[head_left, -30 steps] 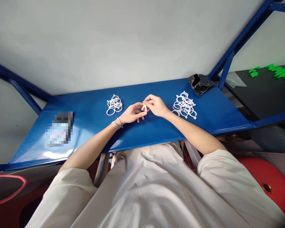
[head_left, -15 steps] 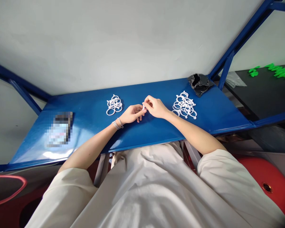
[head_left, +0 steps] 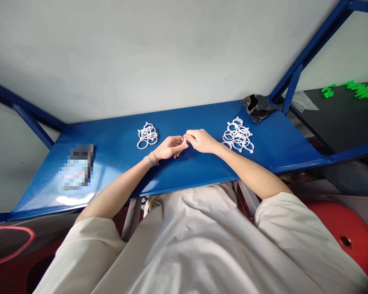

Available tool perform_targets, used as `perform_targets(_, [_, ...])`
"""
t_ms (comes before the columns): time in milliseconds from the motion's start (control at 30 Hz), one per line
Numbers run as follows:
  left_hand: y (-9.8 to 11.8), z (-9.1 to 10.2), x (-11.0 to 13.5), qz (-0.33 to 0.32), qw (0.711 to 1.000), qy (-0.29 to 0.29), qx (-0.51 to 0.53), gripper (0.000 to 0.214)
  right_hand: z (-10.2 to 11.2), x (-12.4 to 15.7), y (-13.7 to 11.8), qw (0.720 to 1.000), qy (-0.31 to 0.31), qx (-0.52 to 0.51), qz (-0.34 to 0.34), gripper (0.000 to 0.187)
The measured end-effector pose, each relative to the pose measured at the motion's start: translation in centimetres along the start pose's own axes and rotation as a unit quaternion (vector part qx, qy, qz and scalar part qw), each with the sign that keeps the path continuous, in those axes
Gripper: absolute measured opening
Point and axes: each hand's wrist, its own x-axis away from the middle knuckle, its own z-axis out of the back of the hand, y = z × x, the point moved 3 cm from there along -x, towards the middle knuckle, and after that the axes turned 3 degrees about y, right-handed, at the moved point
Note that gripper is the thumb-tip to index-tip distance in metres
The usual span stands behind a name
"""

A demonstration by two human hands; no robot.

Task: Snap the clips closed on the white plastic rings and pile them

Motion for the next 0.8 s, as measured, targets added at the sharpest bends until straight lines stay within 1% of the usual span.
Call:
perform_targets(267, [-0.4, 0.1, -0.1, 0.008, 1.0, 0.005, -0.011, 0.054, 0.0, 0.1, 0.1, 1.0, 0.024, -0.011, 0.007, 0.034])
perform_targets(333, [-0.3, 0.2, 0.0, 0.005, 0.999, 0.025, -0.045, 0.055, 0.0, 0.1, 0.1, 0.999, 0.029, -0.016, 0.01, 0.034])
perform_targets(400, [0.2, 0.6, 0.1, -0.024, 0.988, 0.073, -0.133, 0.053, 0.2, 0.0, 0.1, 0.999, 0.03, -0.018, 0.012, 0.032])
perform_targets(433, [0.5, 0.9, 0.2, -0.049, 0.973, 0.105, -0.198, 0.052, 0.4, 0.0, 0.1, 0.999, 0.032, -0.017, 0.012, 0.031])
perform_targets(467, [1.0, 1.3, 0.4, -0.074, 0.95, 0.138, -0.27, 0.049, 0.8, -0.1, 0.1, 0.999, 0.036, -0.013, 0.01, 0.029])
perform_targets(533, [1.8, 2.1, 0.7, -0.106, 0.888, 0.193, -0.403, 0.045, 2.2, -0.2, 0.4, 0.998, 0.056, 0.006, -0.004, 0.027])
perform_targets(567, [2.1, 2.6, 0.8, -0.105, 0.857, 0.214, -0.457, 0.043, 3.2, -0.2, 0.8, 0.997, 0.071, 0.024, -0.017, 0.026])
perform_targets(600, [2.4, 3.1, 0.9, -0.092, 0.829, 0.231, -0.501, 0.042, 4.5, -0.2, 1.4, 0.995, 0.086, 0.048, -0.035, 0.025])
perform_targets(667, [2.8, 4.1, 1.3, -0.036, 0.784, 0.26, -0.563, 0.04, 7.3, 0.0, 3.0, 0.984, 0.108, 0.115, -0.086, 0.019])
perform_targets(733, [3.1, 4.9, 1.7, 0.041, 0.75, 0.278, -0.598, 0.039, 10.1, 0.5, 5.3, 0.965, 0.117, 0.178, -0.153, 0.015])
perform_targets(800, [3.3, 5.5, 2.1, 0.11, 0.729, 0.28, -0.616, 0.041, 12.2, 1.0, 7.6, 0.941, 0.112, 0.221, -0.229, 0.026])
